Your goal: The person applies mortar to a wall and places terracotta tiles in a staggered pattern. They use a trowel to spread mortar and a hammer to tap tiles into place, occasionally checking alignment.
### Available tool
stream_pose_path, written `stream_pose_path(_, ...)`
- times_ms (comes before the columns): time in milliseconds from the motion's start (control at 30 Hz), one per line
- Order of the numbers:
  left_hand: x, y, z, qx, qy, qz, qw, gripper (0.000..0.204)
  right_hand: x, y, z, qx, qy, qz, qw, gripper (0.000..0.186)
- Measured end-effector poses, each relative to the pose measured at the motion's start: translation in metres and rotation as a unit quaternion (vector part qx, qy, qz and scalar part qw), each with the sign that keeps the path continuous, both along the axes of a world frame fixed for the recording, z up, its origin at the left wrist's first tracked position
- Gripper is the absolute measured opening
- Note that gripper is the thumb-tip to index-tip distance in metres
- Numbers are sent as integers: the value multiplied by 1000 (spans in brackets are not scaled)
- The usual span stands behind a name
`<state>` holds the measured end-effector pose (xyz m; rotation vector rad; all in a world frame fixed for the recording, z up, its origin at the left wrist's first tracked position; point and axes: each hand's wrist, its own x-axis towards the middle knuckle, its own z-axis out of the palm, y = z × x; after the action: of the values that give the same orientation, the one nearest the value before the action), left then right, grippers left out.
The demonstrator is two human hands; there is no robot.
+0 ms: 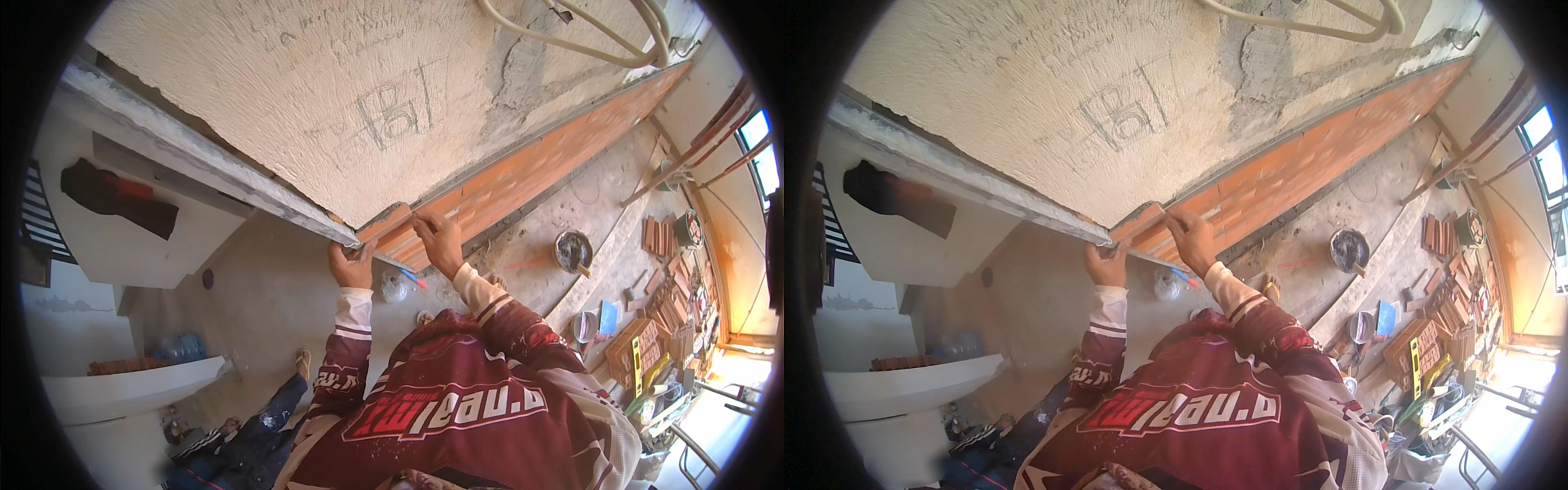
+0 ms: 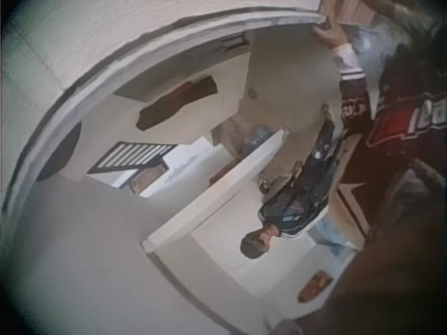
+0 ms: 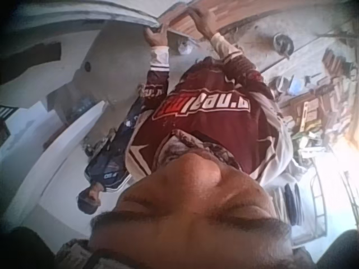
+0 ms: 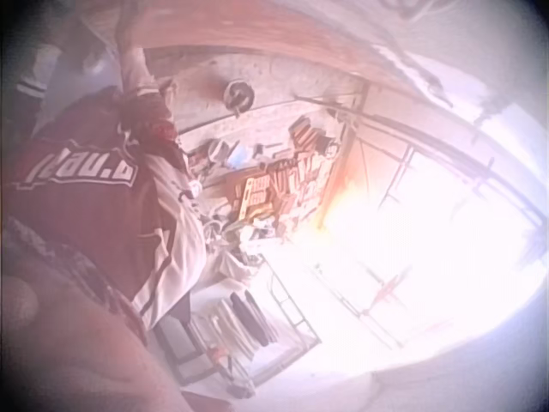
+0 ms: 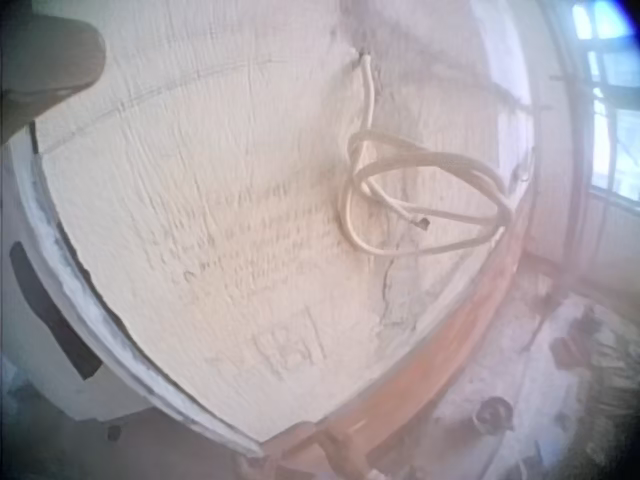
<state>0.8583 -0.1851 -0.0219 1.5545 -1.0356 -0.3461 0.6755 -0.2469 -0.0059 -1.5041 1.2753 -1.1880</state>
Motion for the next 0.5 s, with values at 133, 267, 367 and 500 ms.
stream_pose_path(133,-1,-1,3,-6,-26,-6,1000,52,-7,8,-10,44,-23,-12,999,19)
stream_pose_path(267,4,2,0,29,-112,9,993,50,-5,4,-9,-40,22,-3,999,19)
stream_pose_path(367,-8,0,14,17,-87,15,996,48,-4,-2,-7,-24,-4,-7,1000,19)
stream_pose_path(500,-5,3,12,16,-90,15,996,50,-11,-2,-2,-16,-22,4,1000,17)
